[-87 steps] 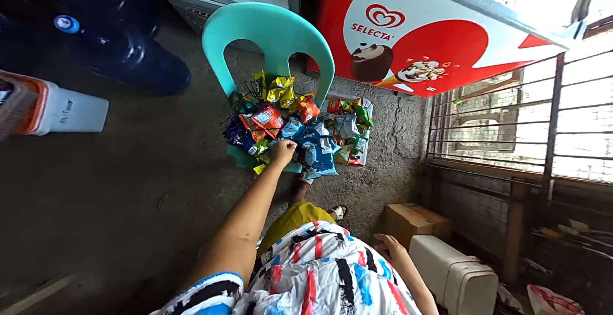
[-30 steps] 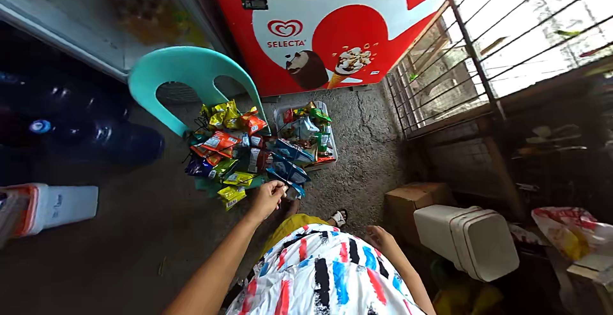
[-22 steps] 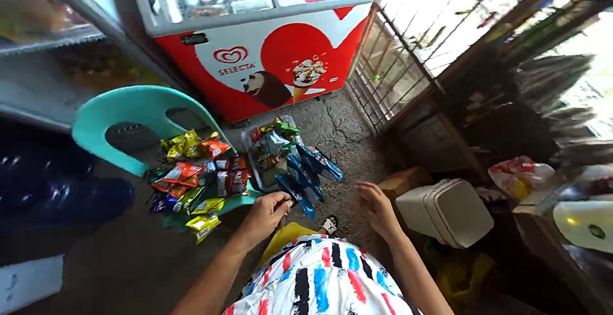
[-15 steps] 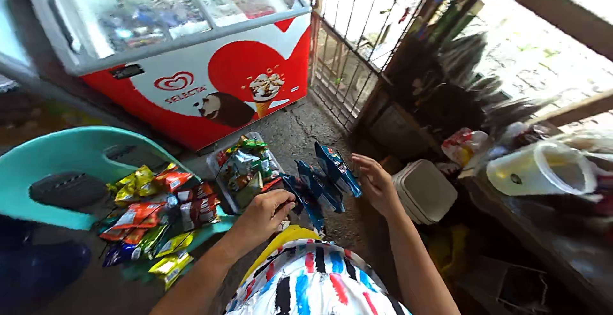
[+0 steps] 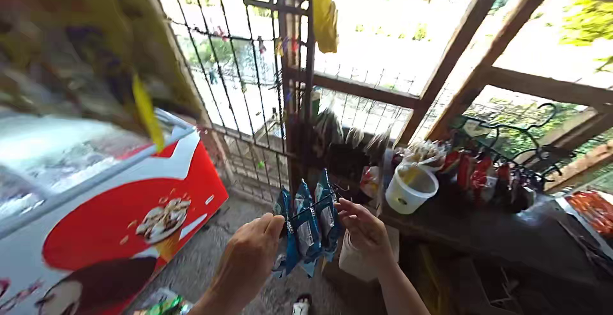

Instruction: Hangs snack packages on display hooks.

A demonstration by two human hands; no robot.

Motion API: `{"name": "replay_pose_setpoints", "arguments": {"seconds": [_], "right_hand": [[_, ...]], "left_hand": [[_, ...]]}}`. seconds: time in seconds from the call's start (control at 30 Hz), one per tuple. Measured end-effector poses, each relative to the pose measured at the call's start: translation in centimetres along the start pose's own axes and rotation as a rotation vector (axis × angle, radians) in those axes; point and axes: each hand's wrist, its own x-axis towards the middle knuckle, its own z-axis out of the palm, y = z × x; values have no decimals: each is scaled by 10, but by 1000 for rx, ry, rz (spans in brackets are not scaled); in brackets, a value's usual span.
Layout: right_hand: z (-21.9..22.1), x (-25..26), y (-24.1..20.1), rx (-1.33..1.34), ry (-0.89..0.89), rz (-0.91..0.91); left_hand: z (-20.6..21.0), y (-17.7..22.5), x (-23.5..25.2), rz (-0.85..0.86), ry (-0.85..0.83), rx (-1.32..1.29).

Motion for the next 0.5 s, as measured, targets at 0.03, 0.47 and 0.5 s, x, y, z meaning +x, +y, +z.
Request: {"name": "replay_pose_setpoints", "arguments": {"seconds": [0.03,0.47,0.5], "right_hand": [[-7,13,-1,23,33,-26],[-81,17,11,-204,199,-104],[-88,11,12,-204,168,-88]], "left_hand": [[4,-3,19,27,27,6],[-3,-20,243,272,209,59],[-2,-18,255,283,228,77]]}}
